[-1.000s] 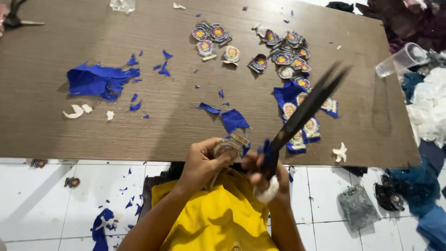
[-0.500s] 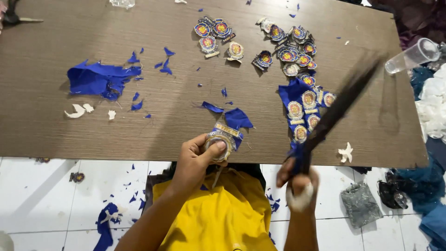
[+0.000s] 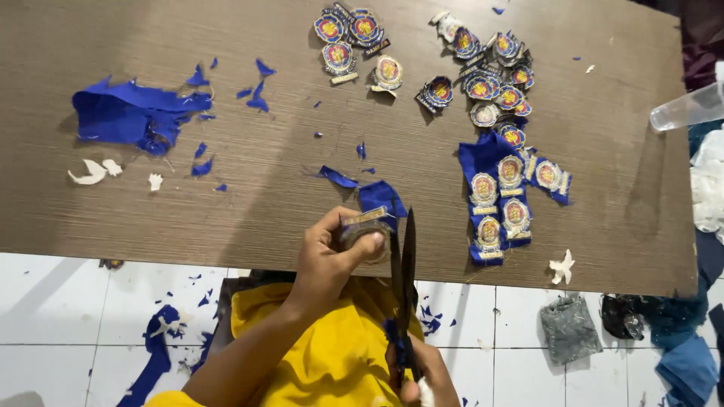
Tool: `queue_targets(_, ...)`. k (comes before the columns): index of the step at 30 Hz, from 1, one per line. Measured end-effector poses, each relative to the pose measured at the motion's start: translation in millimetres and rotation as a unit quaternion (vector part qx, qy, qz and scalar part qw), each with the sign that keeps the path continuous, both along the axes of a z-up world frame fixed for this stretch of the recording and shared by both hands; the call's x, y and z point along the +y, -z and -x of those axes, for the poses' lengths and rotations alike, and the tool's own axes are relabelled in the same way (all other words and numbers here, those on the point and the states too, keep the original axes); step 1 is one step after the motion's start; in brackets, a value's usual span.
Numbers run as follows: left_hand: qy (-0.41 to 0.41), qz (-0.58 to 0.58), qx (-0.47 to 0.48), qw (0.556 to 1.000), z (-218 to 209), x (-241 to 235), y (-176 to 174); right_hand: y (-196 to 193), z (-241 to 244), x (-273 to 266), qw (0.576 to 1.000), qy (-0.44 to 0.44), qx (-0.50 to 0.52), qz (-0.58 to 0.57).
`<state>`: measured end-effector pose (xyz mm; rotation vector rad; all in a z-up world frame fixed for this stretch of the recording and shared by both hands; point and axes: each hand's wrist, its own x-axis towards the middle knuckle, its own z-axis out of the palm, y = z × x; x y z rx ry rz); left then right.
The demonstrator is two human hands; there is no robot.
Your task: Trimming excess fabric from embroidered patches using scissors
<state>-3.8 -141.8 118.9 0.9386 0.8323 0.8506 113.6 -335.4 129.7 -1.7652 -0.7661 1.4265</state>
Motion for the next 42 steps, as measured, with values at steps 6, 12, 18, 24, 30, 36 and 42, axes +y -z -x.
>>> queue_targets(6, -0.005, 0.078, 0.011, 0.997, -14.0, 4.6, -2.2, 9.4, -14.3, 17.7, 0.999, -0.012, -0.046, -0.019)
queue_targets(12, 0.015, 0.082, 0.036, 0.996, -13.1, 10.7, -4.5, -2.6, -24.6, 28.6, 0.998, -0.061, -0.030, 0.000)
queue_targets(18, 0.021, 0.062, 0.072, 0.995, -8.6, 17.1, 2.6, 6.8, -27.0, 32.4, 0.999, -0.040, -0.028, 0.023)
queue_targets(24, 0.032, 0.102, 0.042, 0.993, -10.3, 22.4, 13.1, 11.2, -23.7, 38.0, 0.998, -0.014, -0.008, 0.053)
queue_targets(30, 0.053, 0.119, 0.041, 0.991, -7.8, 29.8, 10.7, 5.2, -15.2, 47.9, 1.000, -0.010, -0.015, -0.003)
queue_targets(36, 0.050, 0.098, 0.017, 0.994, -4.2, 33.2, 7.7, 15.5, -18.2, 43.9, 1.000, -0.019, -0.016, -0.004)
queue_targets(42, 0.028, 0.075, 0.009, 0.997, -3.3, 33.3, 8.2, 23.9, -14.0, 37.6, 1.000, 0.019, -0.018, -0.005)
